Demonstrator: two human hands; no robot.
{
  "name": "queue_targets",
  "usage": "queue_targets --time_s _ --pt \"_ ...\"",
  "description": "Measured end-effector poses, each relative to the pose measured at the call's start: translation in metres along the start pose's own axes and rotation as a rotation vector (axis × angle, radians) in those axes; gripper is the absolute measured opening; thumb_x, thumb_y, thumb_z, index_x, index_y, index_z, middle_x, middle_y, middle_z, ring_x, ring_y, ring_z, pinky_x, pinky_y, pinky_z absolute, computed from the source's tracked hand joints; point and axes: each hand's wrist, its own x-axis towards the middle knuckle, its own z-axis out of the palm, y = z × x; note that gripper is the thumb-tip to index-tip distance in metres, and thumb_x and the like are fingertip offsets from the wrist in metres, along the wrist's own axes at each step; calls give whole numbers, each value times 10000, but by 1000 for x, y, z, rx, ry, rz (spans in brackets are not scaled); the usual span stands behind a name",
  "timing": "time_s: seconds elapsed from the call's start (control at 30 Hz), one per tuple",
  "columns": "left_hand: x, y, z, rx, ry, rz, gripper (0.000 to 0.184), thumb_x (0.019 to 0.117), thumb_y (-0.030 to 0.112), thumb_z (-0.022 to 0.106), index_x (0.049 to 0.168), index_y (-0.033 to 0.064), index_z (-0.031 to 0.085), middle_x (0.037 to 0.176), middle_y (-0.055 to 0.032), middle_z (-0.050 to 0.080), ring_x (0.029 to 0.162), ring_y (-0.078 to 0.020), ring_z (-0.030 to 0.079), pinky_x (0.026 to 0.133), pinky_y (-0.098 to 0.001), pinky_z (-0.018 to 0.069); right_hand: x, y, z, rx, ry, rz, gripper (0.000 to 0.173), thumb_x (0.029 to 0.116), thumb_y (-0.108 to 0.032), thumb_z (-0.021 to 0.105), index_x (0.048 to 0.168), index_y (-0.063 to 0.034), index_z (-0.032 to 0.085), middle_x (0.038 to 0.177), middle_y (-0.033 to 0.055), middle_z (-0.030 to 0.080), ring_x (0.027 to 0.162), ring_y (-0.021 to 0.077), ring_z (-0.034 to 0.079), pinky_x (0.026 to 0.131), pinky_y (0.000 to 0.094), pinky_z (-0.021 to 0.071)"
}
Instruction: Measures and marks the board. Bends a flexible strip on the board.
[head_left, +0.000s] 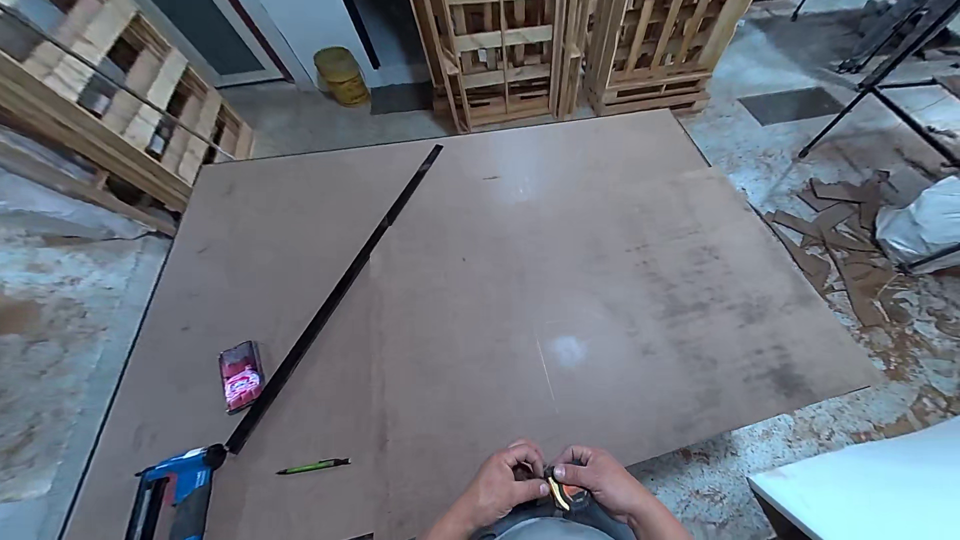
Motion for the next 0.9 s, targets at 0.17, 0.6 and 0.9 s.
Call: queue_targets --time_s 0.17,0.6,0.9 --pt "7 12 -39 -44 -99 -61 120 872 144 747 929 78 664 978 -14 702 853 -101 655 757 -302 561 10 -25 -26 -203 -208 80 344 907 -327 754 1127 -104 611 843 20 658 760 137 643 716 347 551" --pt "17 21 -203 -162 1186 -318 189 1058 141 542 1124 -25 602 856 -102 679 704 -164 667 670 -322 590 91 -142 -211 -1060 -42 167 448 999 -565 547 971 -146 704 868 60 681 833 223 660 788 511 524" --pt "79 -36 -113 805 547 -756 992 896 475 753 1653 111 225 1728 -190 53 1580 -402 156 1242 -587 266 188 -138 -251 -620 563 163 403 1077 -381 476 875 -92 672 803 113 658 781 278 648 714 525 515"
